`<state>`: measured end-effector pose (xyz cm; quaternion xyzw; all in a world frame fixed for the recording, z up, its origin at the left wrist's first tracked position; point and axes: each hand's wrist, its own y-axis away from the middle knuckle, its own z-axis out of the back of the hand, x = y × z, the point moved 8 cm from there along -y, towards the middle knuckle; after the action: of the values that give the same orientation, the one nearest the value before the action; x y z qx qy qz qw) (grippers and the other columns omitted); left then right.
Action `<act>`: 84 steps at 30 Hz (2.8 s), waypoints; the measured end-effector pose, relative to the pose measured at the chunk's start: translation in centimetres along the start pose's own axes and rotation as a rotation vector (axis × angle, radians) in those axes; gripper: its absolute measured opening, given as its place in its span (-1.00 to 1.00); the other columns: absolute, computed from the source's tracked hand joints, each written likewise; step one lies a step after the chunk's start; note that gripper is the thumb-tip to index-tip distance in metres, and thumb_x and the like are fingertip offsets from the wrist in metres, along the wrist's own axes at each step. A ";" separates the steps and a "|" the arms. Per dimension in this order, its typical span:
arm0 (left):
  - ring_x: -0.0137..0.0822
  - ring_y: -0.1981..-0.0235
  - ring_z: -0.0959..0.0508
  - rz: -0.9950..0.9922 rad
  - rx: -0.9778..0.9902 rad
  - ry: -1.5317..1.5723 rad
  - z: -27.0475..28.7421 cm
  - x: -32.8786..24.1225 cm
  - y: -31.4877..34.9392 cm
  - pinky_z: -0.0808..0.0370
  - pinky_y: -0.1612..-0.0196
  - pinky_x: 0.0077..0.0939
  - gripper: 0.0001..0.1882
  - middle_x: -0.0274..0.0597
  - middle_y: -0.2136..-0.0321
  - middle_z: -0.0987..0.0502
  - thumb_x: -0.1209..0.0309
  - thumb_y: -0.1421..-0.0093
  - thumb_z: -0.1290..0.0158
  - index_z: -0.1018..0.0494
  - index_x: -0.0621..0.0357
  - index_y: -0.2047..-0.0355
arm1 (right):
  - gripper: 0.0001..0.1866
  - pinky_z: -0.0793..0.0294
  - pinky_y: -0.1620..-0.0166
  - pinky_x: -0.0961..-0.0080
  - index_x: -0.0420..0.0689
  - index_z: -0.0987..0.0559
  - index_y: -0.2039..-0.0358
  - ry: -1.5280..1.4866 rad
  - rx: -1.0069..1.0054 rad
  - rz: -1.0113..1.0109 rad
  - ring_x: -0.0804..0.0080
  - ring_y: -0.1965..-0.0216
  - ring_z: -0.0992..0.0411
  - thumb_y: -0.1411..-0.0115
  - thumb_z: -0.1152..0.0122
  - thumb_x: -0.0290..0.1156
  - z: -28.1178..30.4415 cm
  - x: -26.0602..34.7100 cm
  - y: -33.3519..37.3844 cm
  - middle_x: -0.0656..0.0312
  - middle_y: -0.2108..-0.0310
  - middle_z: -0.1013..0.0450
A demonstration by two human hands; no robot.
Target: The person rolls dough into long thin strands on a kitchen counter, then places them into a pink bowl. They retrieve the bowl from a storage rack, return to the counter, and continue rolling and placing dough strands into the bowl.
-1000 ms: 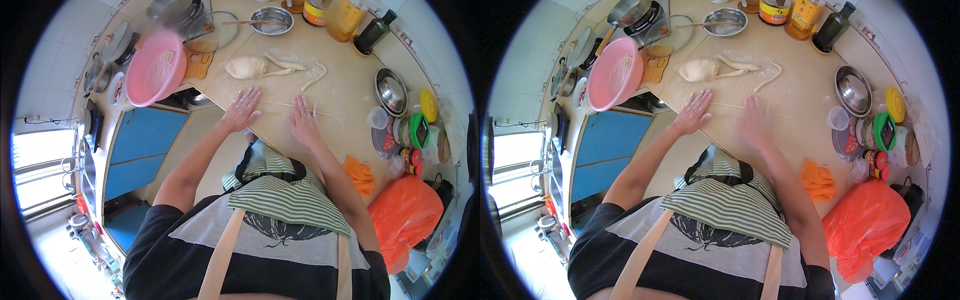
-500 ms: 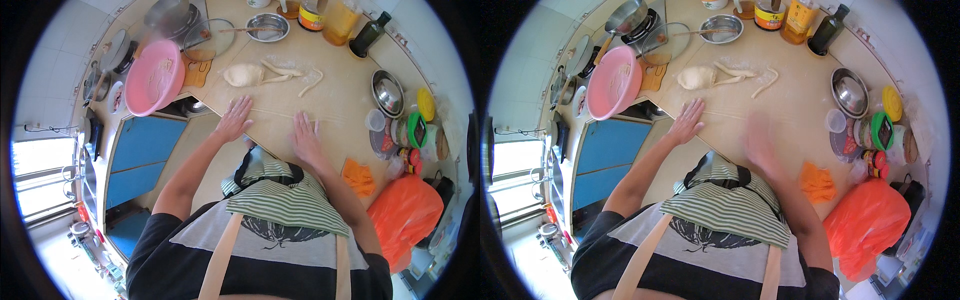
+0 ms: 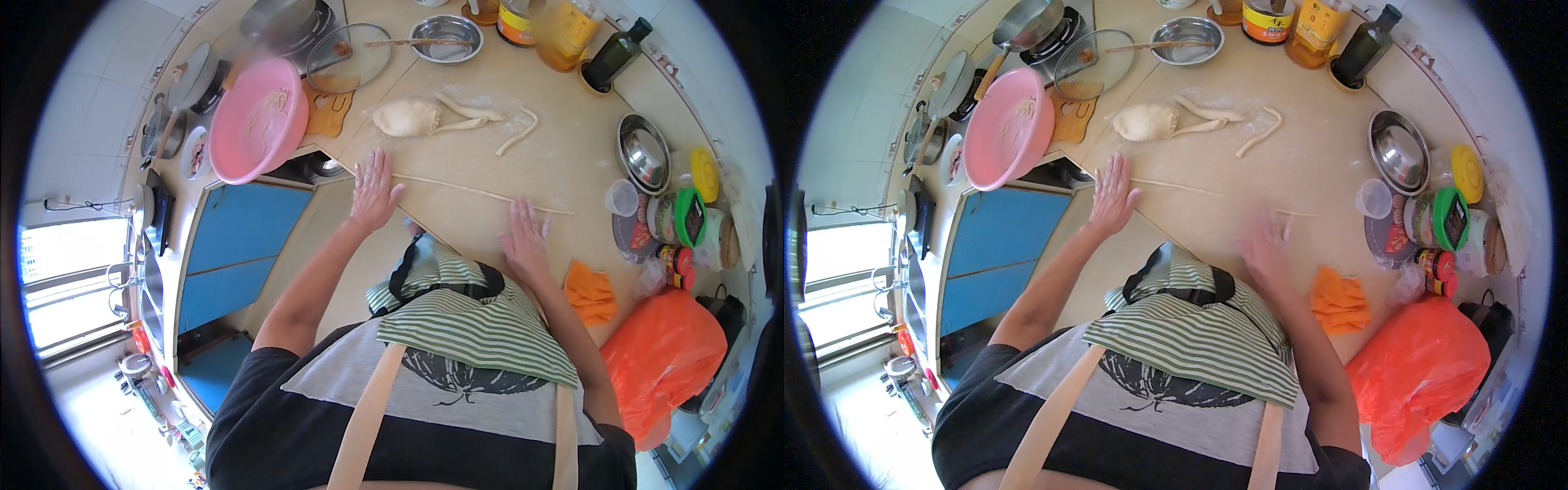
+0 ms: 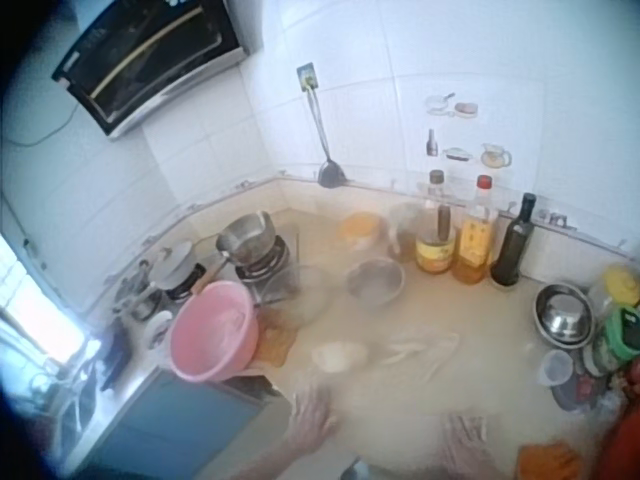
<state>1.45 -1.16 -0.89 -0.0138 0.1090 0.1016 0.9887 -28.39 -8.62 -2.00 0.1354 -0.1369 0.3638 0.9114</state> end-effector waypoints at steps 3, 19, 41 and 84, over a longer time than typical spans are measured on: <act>0.02 -0.40 0.15 -0.035 -0.099 0.128 0.0 -3.2 -0.7 0.24 -0.36 0.09 -0.25 0.05 -0.37 0.15 0.03 -0.33 0.25 0.13 0.27 -0.34 | -0.27 0.44 -0.35 -0.10 -0.20 0.02 -0.35 -0.017 -0.043 -0.063 0.15 -0.42 0.22 -0.28 0.12 -0.12 0.0 -0.8 0.0 0.06 -0.40 0.14; -0.03 -0.38 0.06 -0.218 -0.022 0.114 -2.1 -7.2 -3.3 0.12 -0.34 0.08 -0.27 -0.02 -0.36 0.06 0.02 -0.32 0.23 0.06 0.22 -0.34 | -0.29 0.30 -0.34 -0.15 -0.20 -0.02 -0.34 0.004 -0.171 -0.017 0.20 -0.41 0.14 -0.29 0.14 -0.09 2.2 1.8 -4.9 0.09 -0.39 0.10; 0.01 -0.39 0.11 -0.455 0.172 0.163 -3.9 -20.0 -4.4 0.19 -0.36 0.06 -0.24 0.06 -0.37 0.12 0.09 -0.29 0.14 0.11 0.29 -0.34 | -0.29 0.36 -0.34 -0.13 -0.15 0.02 -0.36 -0.026 -0.200 -0.250 0.17 -0.41 0.17 -0.29 0.15 -0.12 3.0 -6.7 0.9 0.09 -0.40 0.13; -0.03 -0.38 0.05 -0.506 0.129 0.190 -3.9 -15.2 -3.5 0.10 -0.36 0.02 -0.23 0.06 -0.35 0.07 0.13 -0.26 0.10 0.08 0.32 -0.32 | -0.28 0.25 -0.32 -0.19 -0.16 -0.04 -0.34 0.004 -0.035 -0.147 0.18 -0.40 0.13 -0.26 0.08 -0.09 0.9 0.7 -3.2 0.10 -0.39 0.09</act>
<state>-13.16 -7.79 -1.32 0.0129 0.2004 -0.1575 0.9669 -25.76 -10.72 -1.34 0.1283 -0.1311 0.2937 0.9381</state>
